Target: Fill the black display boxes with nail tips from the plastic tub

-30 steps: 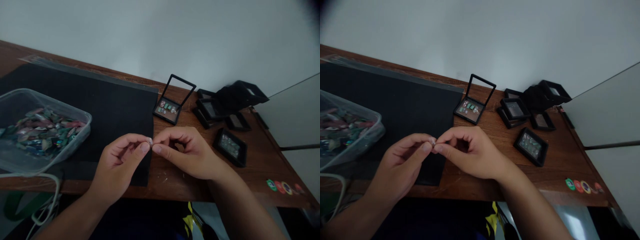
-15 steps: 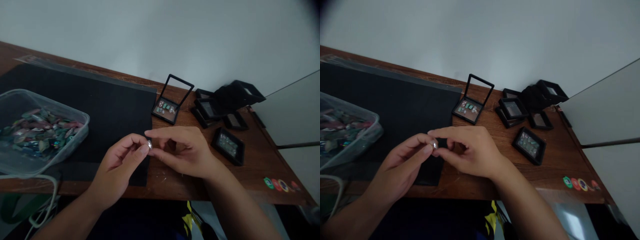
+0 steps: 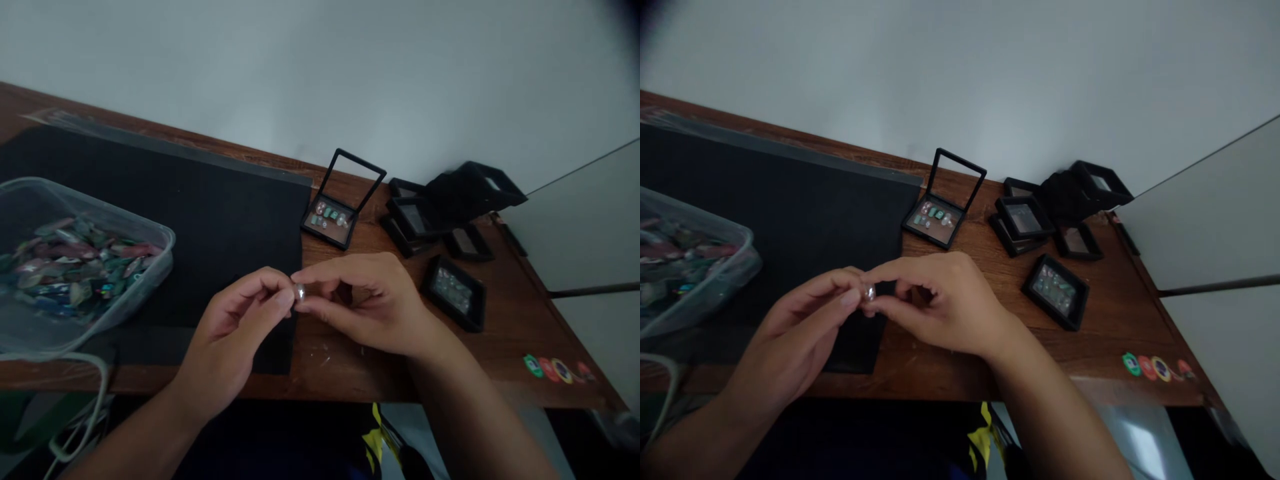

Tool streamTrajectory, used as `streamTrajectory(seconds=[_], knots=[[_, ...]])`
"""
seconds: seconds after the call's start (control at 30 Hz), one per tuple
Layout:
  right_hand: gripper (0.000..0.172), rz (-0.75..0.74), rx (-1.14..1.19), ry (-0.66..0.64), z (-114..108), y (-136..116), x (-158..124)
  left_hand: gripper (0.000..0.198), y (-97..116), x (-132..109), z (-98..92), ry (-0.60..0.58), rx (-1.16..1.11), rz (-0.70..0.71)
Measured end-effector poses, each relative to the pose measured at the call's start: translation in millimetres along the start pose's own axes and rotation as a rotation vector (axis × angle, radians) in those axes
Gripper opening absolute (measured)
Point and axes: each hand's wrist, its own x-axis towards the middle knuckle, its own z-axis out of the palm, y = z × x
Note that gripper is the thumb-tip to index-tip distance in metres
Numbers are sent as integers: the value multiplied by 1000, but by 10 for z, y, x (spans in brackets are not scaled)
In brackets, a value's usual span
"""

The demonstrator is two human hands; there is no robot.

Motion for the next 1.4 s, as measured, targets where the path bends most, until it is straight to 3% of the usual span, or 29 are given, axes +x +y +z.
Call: streamTrajectory(seconds=[0.13, 0.2, 0.27, 0.43, 0.57, 1.4], knots=[[20, 128, -107, 197, -73, 114, 40, 34, -56, 0, -6, 107, -68, 36], [19, 228, -164, 373, -129, 230, 71, 35, -81, -4, -9, 119, -66, 54], [21, 322, -215, 441, -183, 362, 96, 34, -92, -16, -7, 103, -24, 84], [24, 459, -349, 312, -241, 611, 150, 33, -36, -68, 32, 53, 57, 73], [25, 482, -385, 272, -226, 692, 216, 32, 10, -87, 62, 32, 76, 72], [28, 580, -282, 157, -241, 689, 209, 30, 25, -93, 57, -79, 261, 73]])
